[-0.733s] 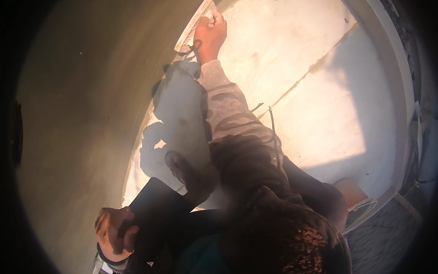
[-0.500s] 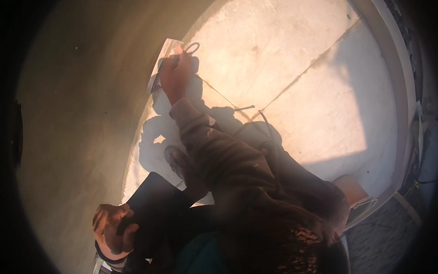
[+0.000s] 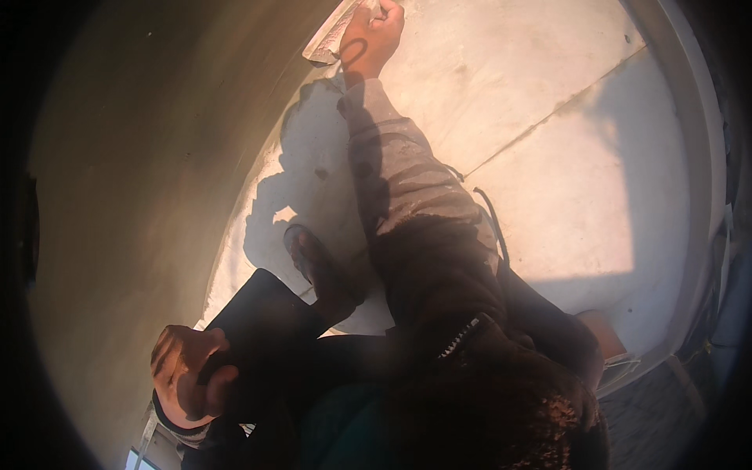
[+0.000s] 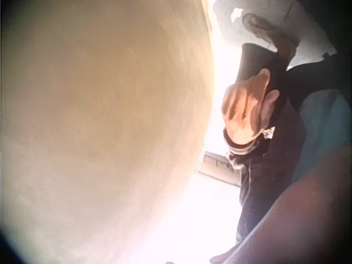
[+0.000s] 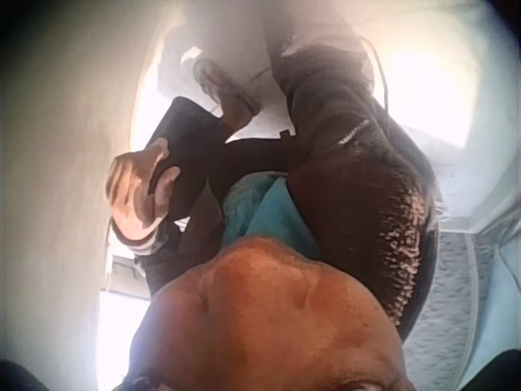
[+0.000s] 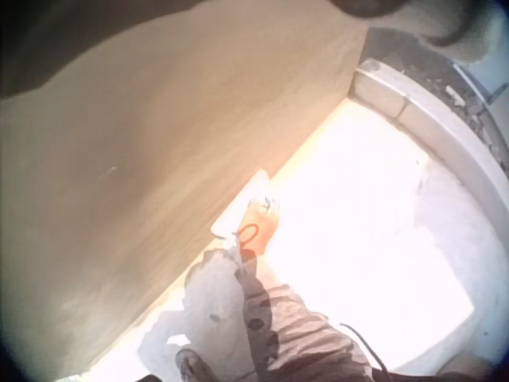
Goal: The person uses a hand trowel to smooth a freshly applied concrete surface on a rooftop floor. They repeatedly rub the trowel over the wet concrete in circular and sweeping motions to level and finish the surface.
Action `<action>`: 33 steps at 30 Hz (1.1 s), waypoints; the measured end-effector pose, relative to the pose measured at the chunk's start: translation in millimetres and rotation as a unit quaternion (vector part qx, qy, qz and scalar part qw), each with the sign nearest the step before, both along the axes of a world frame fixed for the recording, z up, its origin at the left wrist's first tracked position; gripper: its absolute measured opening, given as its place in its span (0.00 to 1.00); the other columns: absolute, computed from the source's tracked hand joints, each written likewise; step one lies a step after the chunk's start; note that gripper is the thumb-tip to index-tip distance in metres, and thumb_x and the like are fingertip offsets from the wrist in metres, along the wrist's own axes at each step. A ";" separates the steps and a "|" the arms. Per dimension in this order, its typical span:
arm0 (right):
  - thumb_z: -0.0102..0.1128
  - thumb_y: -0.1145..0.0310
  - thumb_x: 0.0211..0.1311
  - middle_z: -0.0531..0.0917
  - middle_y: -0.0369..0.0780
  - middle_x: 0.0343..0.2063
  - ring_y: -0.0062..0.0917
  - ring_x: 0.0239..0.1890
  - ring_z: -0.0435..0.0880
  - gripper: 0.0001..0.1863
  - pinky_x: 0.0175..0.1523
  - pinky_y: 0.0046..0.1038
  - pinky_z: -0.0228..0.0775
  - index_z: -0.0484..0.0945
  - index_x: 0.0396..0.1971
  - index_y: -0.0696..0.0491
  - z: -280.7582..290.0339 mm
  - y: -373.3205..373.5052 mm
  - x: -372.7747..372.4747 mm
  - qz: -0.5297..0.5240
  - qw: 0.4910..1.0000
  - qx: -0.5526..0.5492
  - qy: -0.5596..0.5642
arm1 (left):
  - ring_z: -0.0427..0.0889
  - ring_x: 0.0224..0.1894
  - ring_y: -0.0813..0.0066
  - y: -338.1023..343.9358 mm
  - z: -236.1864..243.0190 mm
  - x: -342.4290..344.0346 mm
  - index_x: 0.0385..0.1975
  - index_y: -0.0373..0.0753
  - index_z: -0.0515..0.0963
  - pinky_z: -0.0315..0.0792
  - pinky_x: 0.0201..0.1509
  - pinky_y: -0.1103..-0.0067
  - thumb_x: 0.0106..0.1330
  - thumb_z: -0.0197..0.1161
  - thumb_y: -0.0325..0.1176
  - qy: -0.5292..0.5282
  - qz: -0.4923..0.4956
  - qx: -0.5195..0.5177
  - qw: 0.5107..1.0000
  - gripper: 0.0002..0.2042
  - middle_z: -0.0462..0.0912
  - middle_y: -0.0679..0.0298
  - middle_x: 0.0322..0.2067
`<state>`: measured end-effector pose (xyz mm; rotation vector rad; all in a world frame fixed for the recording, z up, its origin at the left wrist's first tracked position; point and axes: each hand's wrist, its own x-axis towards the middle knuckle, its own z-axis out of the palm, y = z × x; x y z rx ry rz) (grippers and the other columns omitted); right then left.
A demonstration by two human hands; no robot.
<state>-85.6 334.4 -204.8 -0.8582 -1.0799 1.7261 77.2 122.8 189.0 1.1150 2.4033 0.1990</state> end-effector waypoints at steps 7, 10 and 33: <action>0.64 0.71 0.65 0.76 0.47 0.43 0.31 0.40 0.78 0.24 0.44 0.34 0.74 0.66 0.58 0.58 44.4 -240.0 76.8 0.258 0.952 -0.115 -0.117 | 0.82 0.30 0.66 28.2 -10.7 5.7 0.43 0.35 0.82 0.73 0.33 0.73 0.60 0.74 0.39 0.006 0.005 0.006 1.000 0.17 0.86 0.63 0.35; 0.60 0.74 0.66 0.77 0.45 0.46 0.29 0.45 0.78 0.26 0.48 0.33 0.74 0.63 0.62 0.59 43.4 -253.8 98.5 0.252 0.951 -0.169 -0.057 | 0.82 0.30 0.65 32.8 -11.9 9.0 0.45 0.36 0.82 0.73 0.35 0.72 0.60 0.74 0.37 0.002 0.040 -0.008 0.999 0.17 0.86 0.63 0.35; 0.50 0.72 0.67 0.82 0.39 0.37 0.19 0.36 0.79 0.21 0.46 0.24 0.72 0.70 0.58 0.65 20.0 -134.9 68.6 0.051 0.992 -0.113 -0.031 | 0.82 0.37 0.60 -114.9 -37.0 37.1 0.40 0.36 0.85 0.77 0.43 0.66 0.55 0.76 0.35 -0.003 0.025 0.058 0.998 0.15 0.84 0.61 0.34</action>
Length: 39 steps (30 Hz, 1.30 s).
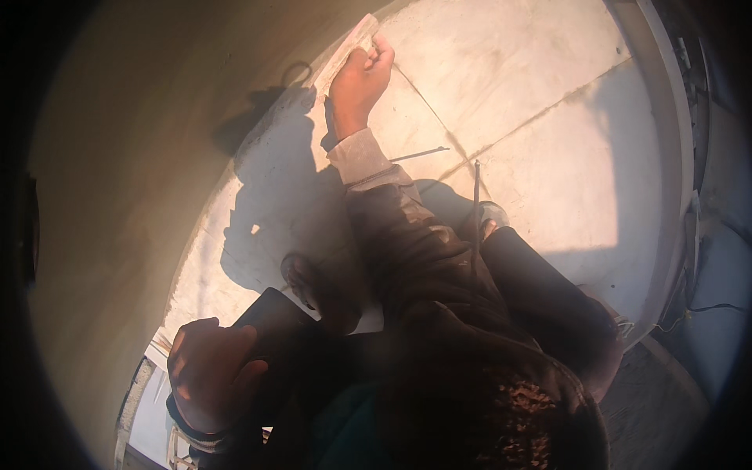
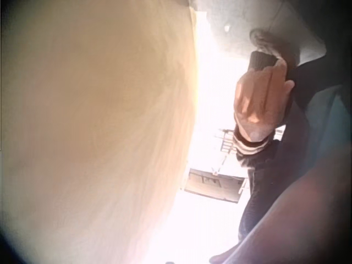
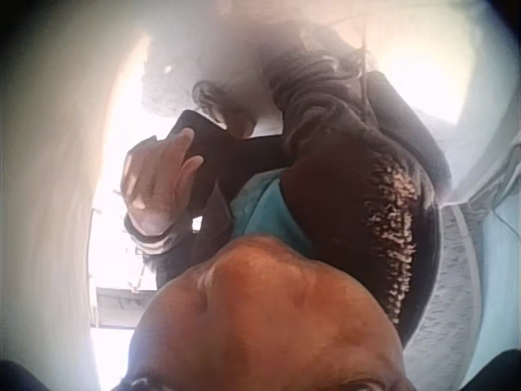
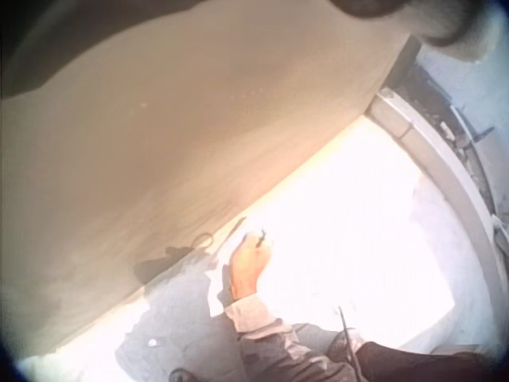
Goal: The person uses a hand trowel to smooth a freshly applied concrete surface on a rooftop floor. They repeatedly rub the trowel over the wet concrete in circular and sweeping motions to level and finish the surface.
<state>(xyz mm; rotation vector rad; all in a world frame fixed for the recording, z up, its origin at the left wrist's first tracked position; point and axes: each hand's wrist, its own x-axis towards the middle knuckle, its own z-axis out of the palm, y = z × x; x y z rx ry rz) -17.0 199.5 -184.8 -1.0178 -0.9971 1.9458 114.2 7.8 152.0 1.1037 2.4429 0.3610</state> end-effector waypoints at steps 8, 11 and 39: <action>0.52 0.71 0.65 0.77 0.37 0.21 0.25 0.19 0.70 0.11 0.24 0.34 0.61 0.76 0.25 0.60 -65.6 192.3 -79.6 -0.029 0.993 0.117 0.010 | 0.83 0.38 0.50 -72.3 4.5 11.8 0.41 0.34 0.84 0.77 0.48 0.59 0.56 0.76 0.40 -0.004 0.045 -0.005 0.999 0.18 0.86 0.57 0.34; 0.51 0.72 0.68 0.79 0.38 0.24 0.24 0.22 0.74 0.08 0.27 0.30 0.65 0.77 0.32 0.60 -8.2 87.0 -65.9 -0.047 0.997 0.065 -0.006 | 0.83 0.38 0.50 -65.4 15.7 14.1 0.42 0.35 0.84 0.76 0.47 0.60 0.56 0.76 0.41 -0.015 0.057 -0.013 0.998 0.19 0.86 0.58 0.35; 0.58 0.74 0.69 0.73 0.40 0.46 0.20 0.44 0.74 0.22 0.43 0.26 0.73 0.63 0.59 0.55 58.9 -397.3 119.3 0.340 0.933 -0.114 -0.028 | 0.80 0.33 0.79 -98.9 12.2 19.5 0.45 0.44 0.87 0.79 0.44 0.74 0.63 0.69 0.38 0.019 -0.007 0.078 0.997 0.12 0.84 0.72 0.31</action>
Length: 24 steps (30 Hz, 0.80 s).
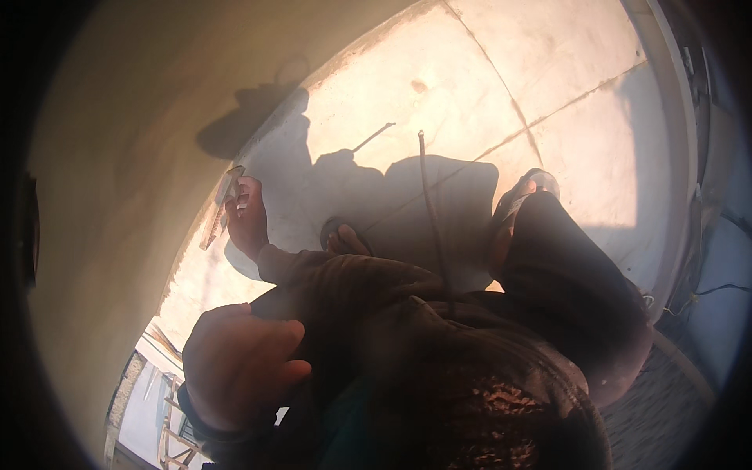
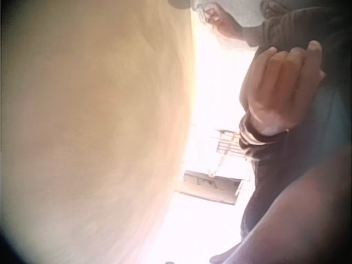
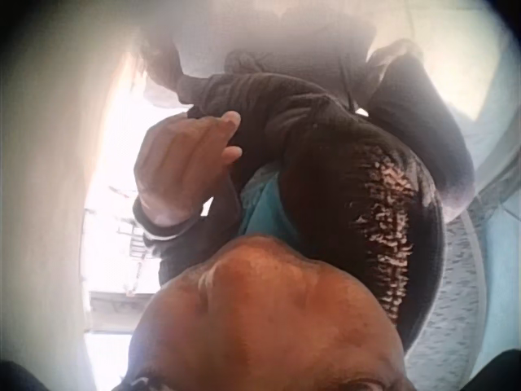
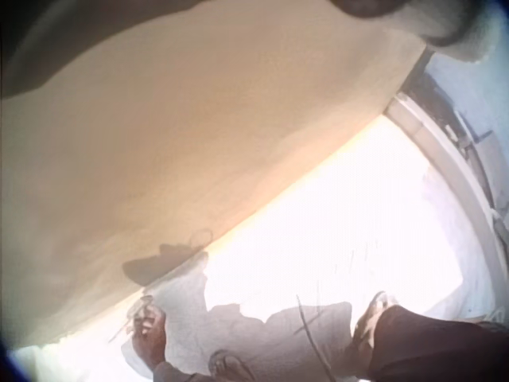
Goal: The person uses a hand trowel to smooth a freshly applied concrete surface on a rooftop floor. They repeatedly rub the trowel over the wet concrete in circular and sweeping motions to level and finish the surface.
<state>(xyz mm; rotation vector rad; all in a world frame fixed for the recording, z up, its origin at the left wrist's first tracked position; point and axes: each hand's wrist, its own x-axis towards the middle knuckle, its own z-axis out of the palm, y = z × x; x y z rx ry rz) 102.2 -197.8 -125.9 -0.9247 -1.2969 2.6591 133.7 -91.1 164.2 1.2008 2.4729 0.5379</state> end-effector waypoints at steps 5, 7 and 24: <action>0.49 0.72 0.70 0.76 0.43 0.50 0.23 0.47 0.74 0.24 0.54 0.25 0.68 0.65 0.63 0.62 -55.0 228.2 -73.2 -0.258 0.957 0.126 0.035 | 0.84 0.34 0.70 -18.1 -3.2 6.6 0.42 0.42 0.87 0.79 0.44 0.68 0.59 0.73 0.39 -0.021 0.006 0.002 1.000 0.13 0.85 0.66 0.32; 0.49 0.71 0.67 0.79 0.42 0.41 0.27 0.38 0.78 0.21 0.44 0.27 0.73 0.71 0.58 0.63 -62.9 342.2 -102.5 -0.370 0.918 0.108 0.091 | 0.85 0.34 0.66 -13.4 -7.2 6.1 0.40 0.40 0.87 0.78 0.43 0.66 0.57 0.75 0.39 -0.040 -0.007 0.022 0.999 0.14 0.86 0.64 0.33; 0.49 0.71 0.69 0.83 0.40 0.28 0.24 0.24 0.78 0.15 0.29 0.28 0.70 0.80 0.46 0.64 -81.1 415.0 -132.4 -0.231 0.953 0.194 0.027 | 0.84 0.35 0.70 11.4 0.4 7.6 0.43 0.43 0.86 0.79 0.49 0.65 0.64 0.69 0.42 -0.022 -0.044 0.019 0.999 0.13 0.85 0.66 0.33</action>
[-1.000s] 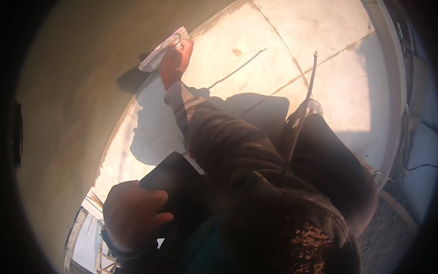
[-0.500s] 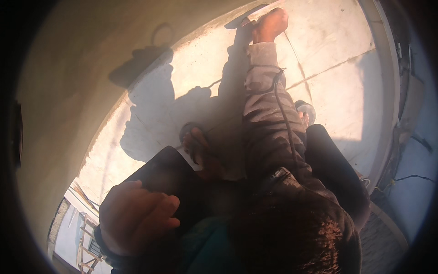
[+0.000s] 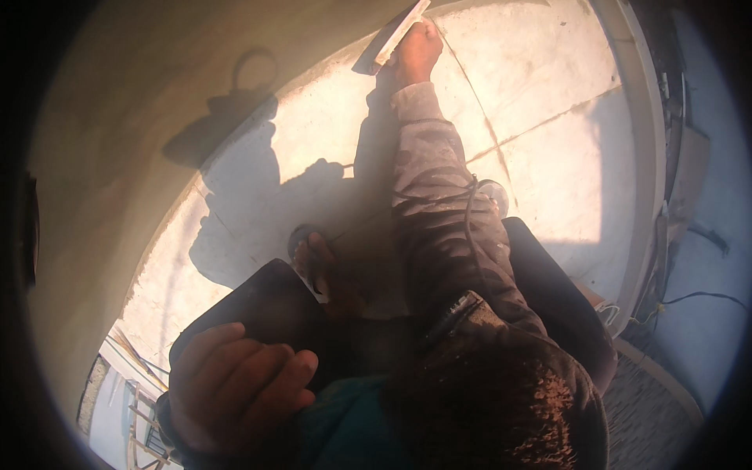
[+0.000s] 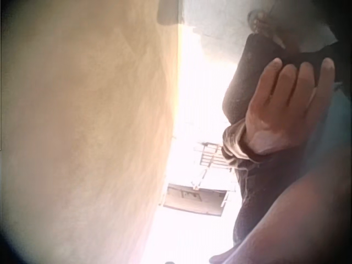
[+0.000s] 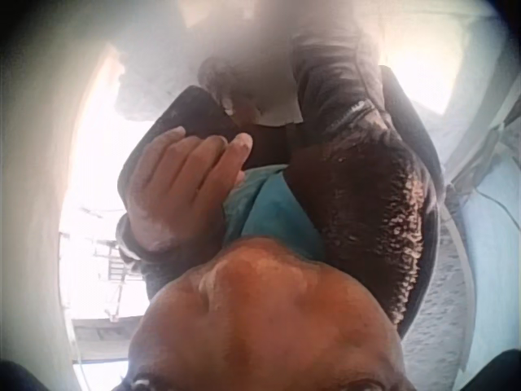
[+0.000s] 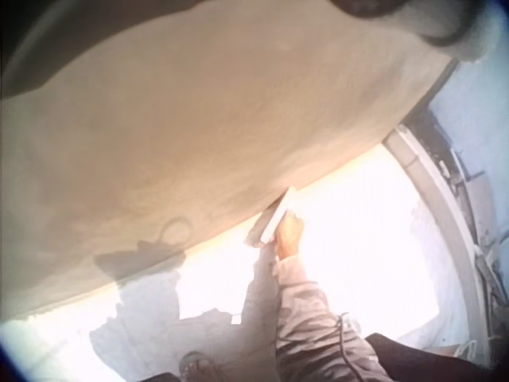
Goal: The person uses a hand trowel to smooth a freshly applied concrete surface on a rooftop floor. They repeatedly rub the trowel over the wet concrete in circular and sweeping motions to level and finish the surface.
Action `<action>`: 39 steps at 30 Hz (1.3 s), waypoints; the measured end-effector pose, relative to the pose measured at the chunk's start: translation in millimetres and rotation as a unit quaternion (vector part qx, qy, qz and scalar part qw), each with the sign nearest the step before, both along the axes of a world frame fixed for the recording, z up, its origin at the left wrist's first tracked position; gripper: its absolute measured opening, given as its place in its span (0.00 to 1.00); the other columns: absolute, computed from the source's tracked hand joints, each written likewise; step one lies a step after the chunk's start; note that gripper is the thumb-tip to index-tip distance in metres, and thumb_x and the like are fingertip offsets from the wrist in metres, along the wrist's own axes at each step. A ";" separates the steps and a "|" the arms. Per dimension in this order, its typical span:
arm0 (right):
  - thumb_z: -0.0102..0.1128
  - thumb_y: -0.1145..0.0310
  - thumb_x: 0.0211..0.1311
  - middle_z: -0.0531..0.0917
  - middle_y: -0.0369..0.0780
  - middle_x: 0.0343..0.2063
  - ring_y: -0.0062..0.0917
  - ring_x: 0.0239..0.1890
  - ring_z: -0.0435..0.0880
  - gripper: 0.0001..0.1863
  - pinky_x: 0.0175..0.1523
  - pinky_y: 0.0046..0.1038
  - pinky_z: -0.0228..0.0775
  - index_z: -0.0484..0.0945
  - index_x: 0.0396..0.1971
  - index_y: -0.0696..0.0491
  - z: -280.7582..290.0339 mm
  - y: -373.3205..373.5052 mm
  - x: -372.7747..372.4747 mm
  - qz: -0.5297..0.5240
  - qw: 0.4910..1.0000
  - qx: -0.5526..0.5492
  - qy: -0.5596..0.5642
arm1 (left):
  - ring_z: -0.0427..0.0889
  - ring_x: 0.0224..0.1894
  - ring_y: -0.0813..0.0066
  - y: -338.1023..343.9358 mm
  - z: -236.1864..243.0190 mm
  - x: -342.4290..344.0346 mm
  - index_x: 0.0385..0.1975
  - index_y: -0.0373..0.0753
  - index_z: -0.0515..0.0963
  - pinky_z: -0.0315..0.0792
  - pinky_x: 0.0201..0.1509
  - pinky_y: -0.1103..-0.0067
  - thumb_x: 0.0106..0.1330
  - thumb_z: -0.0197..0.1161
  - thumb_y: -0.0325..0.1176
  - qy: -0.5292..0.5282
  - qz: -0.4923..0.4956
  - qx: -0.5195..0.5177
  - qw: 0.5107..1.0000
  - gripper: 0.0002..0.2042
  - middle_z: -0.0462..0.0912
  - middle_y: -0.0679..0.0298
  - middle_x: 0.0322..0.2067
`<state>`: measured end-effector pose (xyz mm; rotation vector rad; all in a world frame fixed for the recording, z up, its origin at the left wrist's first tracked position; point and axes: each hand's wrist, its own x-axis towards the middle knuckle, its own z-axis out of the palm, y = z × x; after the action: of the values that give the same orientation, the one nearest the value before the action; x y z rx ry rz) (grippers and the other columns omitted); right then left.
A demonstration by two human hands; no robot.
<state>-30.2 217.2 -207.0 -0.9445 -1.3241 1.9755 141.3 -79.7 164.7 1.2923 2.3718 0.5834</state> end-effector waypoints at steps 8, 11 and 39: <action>0.46 0.73 0.73 0.82 0.38 0.32 0.17 0.28 0.77 0.19 0.34 0.22 0.71 0.75 0.58 0.63 -13.9 -149.3 39.4 0.096 0.993 0.019 -0.071 | 0.83 0.37 0.72 7.9 2.4 -3.5 0.43 0.45 0.86 0.79 0.51 0.66 0.67 0.66 0.45 0.009 -0.004 -0.003 1.000 0.13 0.84 0.69 0.33; 0.44 0.73 0.73 0.83 0.42 0.42 0.19 0.42 0.79 0.21 0.49 0.22 0.72 0.73 0.61 0.64 -0.3 -182.9 52.2 0.142 0.987 -0.059 -0.052 | 0.83 0.37 0.73 7.6 2.3 -3.2 0.43 0.46 0.86 0.79 0.51 0.66 0.68 0.66 0.45 0.011 0.008 -0.013 1.000 0.13 0.84 0.69 0.33; 0.56 0.75 0.70 0.75 0.33 0.36 0.12 0.34 0.71 0.21 0.35 0.17 0.67 0.69 0.61 0.61 13.4 -271.0 86.7 0.061 0.996 -0.070 0.015 | 0.82 0.33 0.77 -19.2 -39.7 21.5 0.48 0.49 0.85 0.82 0.48 0.74 0.60 0.69 0.33 0.170 0.092 0.130 0.972 0.15 0.83 0.71 0.31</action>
<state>56.6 -53.8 -193.6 -0.9139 -1.2676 2.1907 162.8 -98.9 124.9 1.3814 2.7936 0.8091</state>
